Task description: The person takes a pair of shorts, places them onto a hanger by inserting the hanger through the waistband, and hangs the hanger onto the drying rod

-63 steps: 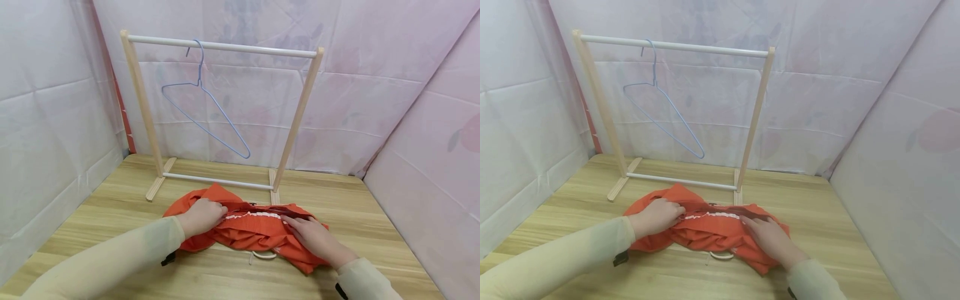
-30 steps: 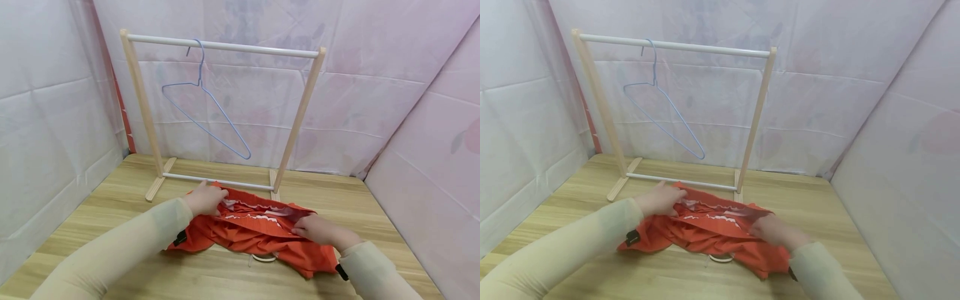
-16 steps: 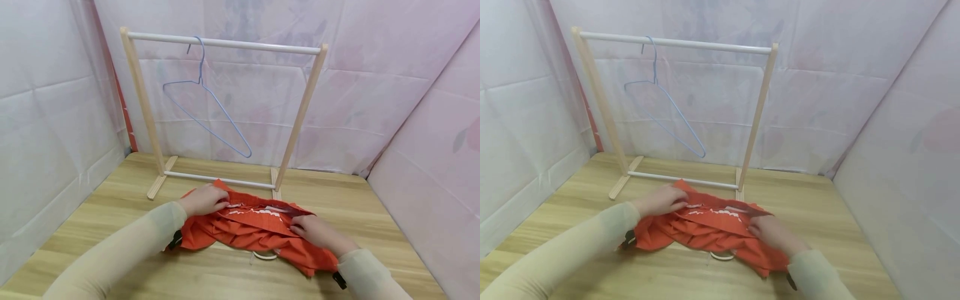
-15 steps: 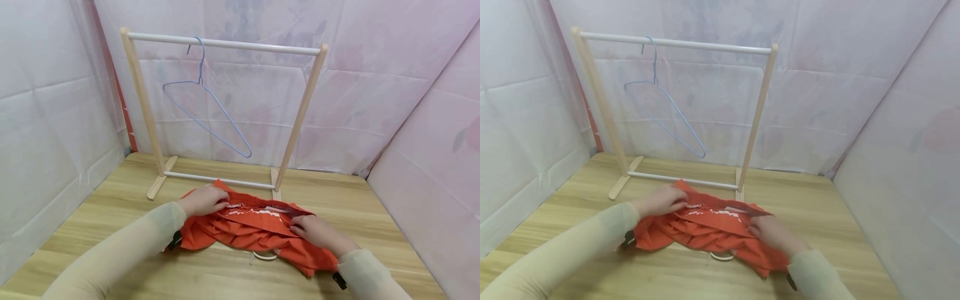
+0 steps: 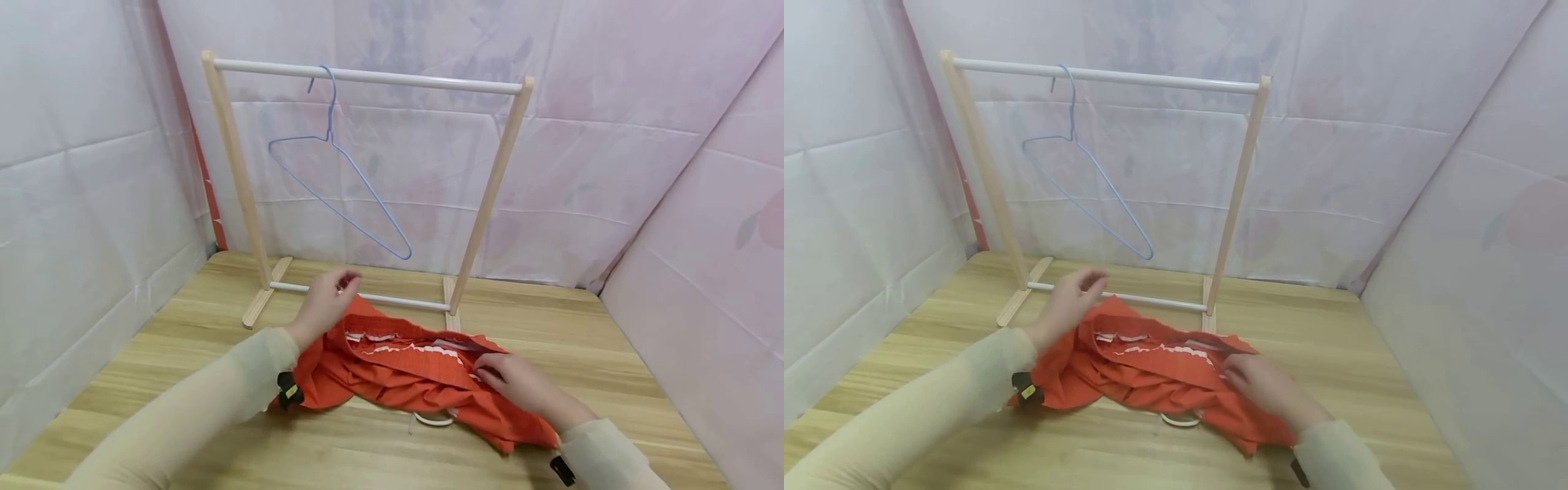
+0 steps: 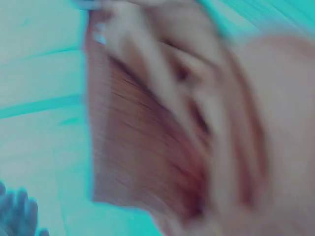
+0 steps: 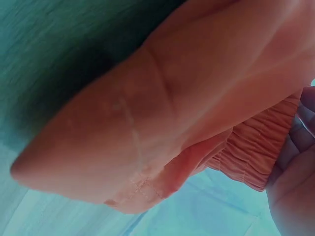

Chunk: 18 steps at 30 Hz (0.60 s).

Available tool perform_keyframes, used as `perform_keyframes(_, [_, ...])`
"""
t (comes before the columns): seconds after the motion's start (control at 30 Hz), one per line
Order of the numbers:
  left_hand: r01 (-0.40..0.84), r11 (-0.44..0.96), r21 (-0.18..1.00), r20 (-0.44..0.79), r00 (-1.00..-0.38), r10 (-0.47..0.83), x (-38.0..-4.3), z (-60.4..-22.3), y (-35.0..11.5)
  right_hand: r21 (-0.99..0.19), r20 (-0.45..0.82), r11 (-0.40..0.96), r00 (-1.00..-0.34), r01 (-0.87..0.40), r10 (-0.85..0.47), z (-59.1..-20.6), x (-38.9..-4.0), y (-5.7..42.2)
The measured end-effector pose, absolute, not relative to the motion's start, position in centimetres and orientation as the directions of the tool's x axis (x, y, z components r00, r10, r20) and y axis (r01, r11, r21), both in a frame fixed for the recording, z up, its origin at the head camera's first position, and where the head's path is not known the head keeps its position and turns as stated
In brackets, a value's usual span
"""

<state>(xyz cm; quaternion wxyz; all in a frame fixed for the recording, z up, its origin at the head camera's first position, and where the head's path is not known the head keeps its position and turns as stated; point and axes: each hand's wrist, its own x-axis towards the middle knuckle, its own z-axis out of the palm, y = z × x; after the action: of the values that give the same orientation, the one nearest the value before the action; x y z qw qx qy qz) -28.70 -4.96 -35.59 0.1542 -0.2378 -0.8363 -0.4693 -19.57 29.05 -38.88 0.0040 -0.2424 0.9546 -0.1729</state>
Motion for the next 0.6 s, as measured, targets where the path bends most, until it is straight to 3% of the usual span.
perform_keyframes(0.1, [0.344,0.219,0.913,0.330,-0.939,0.100,-28.5,-33.8,-4.3,-0.340,0.091,0.821,-0.884,-0.460,-0.458,-38.9,-19.4,29.1])
perform_keyframes(0.23, [0.117,-0.019,0.993,0.118,-0.992,0.050,-28.4,-31.7,-3.2,-0.342,0.096,0.824,-0.890,-0.451,-0.447,-38.7,-19.1,29.2])
perform_keyframes(0.33, [-0.009,-0.189,0.982,0.007,-0.996,0.085,-28.2,-30.4,-2.4,-0.338,0.110,0.824,-0.889,-0.455,-0.445,-38.7,-18.8,29.3])
perform_keyframes(0.6, [-0.170,-0.545,0.821,-0.090,-0.981,0.171,-27.7,-27.6,-1.0,-0.342,0.124,0.824,-0.891,-0.452,-0.437,-38.7,-18.5,29.5])
